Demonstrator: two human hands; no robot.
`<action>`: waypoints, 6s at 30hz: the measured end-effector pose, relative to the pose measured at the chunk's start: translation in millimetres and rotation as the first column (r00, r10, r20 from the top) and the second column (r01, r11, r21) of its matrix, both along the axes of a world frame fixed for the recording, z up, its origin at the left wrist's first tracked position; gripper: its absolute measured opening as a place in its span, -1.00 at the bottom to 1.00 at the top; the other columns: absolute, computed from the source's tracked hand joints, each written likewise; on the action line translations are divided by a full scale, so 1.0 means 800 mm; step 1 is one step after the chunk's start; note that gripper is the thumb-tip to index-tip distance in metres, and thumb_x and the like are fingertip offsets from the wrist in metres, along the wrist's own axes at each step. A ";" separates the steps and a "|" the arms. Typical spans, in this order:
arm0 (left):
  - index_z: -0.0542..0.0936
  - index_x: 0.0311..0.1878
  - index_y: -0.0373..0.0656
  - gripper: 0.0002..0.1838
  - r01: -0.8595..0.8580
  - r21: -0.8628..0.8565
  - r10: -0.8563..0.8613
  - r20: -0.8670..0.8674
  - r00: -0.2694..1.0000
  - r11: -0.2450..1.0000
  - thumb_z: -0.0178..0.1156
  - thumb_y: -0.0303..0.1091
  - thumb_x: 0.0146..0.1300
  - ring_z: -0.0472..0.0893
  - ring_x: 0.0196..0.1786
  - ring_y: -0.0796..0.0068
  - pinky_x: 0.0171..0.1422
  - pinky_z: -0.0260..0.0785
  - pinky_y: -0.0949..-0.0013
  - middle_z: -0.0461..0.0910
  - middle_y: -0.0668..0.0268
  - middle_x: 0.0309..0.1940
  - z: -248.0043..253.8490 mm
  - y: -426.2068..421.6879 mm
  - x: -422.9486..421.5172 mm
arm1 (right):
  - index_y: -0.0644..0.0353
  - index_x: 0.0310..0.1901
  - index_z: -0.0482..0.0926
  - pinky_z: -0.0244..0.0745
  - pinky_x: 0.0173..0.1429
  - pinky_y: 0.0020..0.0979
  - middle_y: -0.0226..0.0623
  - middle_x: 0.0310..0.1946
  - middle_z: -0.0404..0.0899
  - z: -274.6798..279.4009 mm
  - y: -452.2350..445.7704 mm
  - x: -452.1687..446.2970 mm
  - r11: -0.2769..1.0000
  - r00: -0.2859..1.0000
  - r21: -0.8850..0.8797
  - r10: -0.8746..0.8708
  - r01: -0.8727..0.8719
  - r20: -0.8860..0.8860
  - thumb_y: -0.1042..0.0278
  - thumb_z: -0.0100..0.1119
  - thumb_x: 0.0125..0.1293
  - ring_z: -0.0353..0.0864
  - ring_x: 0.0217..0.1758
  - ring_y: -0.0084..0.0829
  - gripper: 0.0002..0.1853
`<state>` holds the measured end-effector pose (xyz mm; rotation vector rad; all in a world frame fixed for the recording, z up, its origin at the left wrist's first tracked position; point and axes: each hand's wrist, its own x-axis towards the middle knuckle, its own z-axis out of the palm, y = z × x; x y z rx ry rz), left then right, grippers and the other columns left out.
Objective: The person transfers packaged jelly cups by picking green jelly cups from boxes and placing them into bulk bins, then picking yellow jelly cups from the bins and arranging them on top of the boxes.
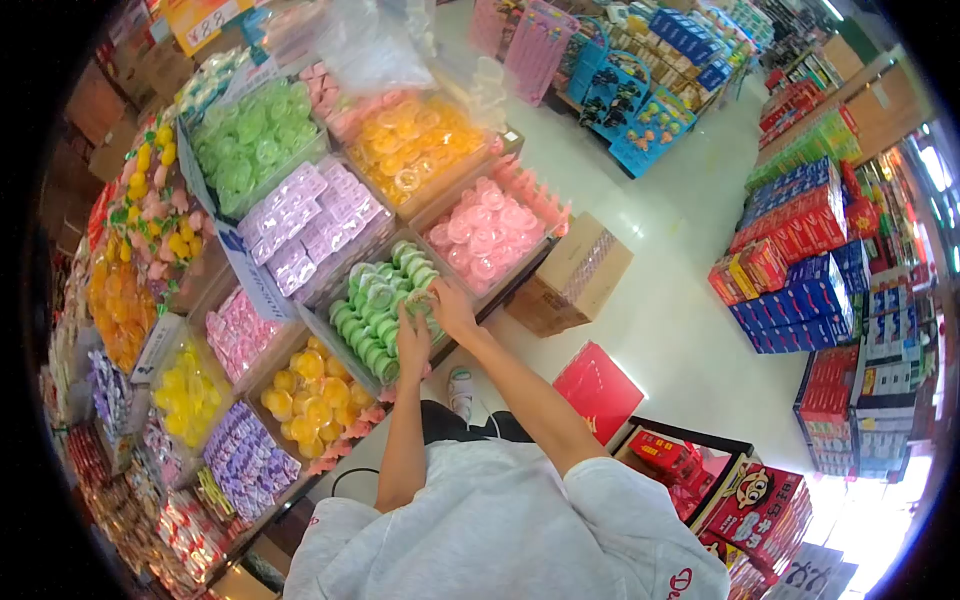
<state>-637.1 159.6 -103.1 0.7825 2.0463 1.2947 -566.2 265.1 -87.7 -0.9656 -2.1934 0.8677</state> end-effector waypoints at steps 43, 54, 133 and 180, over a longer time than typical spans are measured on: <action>-0.18 0.41 -0.49 0.04 -0.238 0.085 0.252 -0.390 0.886 0.968 0.30 -0.09 0.19 0.10 0.22 -0.21 0.35 0.00 -0.05 -0.03 -0.30 0.21 0.068 0.027 0.024 | 0.26 -0.19 0.59 0.43 0.00 -0.18 -0.07 -0.24 0.54 0.002 -0.044 0.134 0.964 0.994 -0.267 -0.030 0.001 -0.102 0.45 0.10 0.24 0.53 -0.09 -0.06 -0.85; 0.21 0.28 -0.39 -0.31 0.426 0.258 -0.319 -0.371 0.872 0.867 0.28 -0.27 0.20 0.24 0.24 -0.02 0.35 0.07 0.10 0.26 -0.11 0.16 0.074 0.068 0.248 | 0.30 -0.14 0.60 0.53 -0.07 -0.39 -0.20 -0.25 0.58 0.027 -0.126 0.354 0.791 0.829 -0.461 -0.528 0.403 -0.182 0.48 0.05 0.32 0.61 -0.16 -0.33 -0.83; 0.45 0.02 -0.38 -0.59 0.574 0.448 -0.727 -0.456 -0.513 -0.686 0.15 -0.23 0.27 0.39 -0.15 -0.01 0.02 0.21 0.04 0.41 -0.02 -0.22 0.208 -0.502 1.040 | 0.06 0.05 0.53 0.27 0.31 -0.03 -0.08 0.04 0.47 0.225 -0.803 0.949 -0.390 -0.413 0.383 -0.910 0.837 -0.023 0.32 0.41 -0.10 0.35 0.25 0.02 -0.44; 0.53 0.13 -0.30 -0.68 0.810 0.375 -0.877 0.353 0.326 0.451 0.12 -0.37 0.37 0.53 -0.12 0.64 -0.01 0.38 0.53 0.61 0.34 -0.14 0.117 -0.046 0.495 | 0.25 0.16 0.40 0.38 0.20 -0.44 -0.29 0.01 0.38 0.128 -0.263 0.569 0.672 0.527 -0.476 -0.741 0.567 -0.417 0.59 0.17 0.22 0.46 0.09 -0.44 -0.56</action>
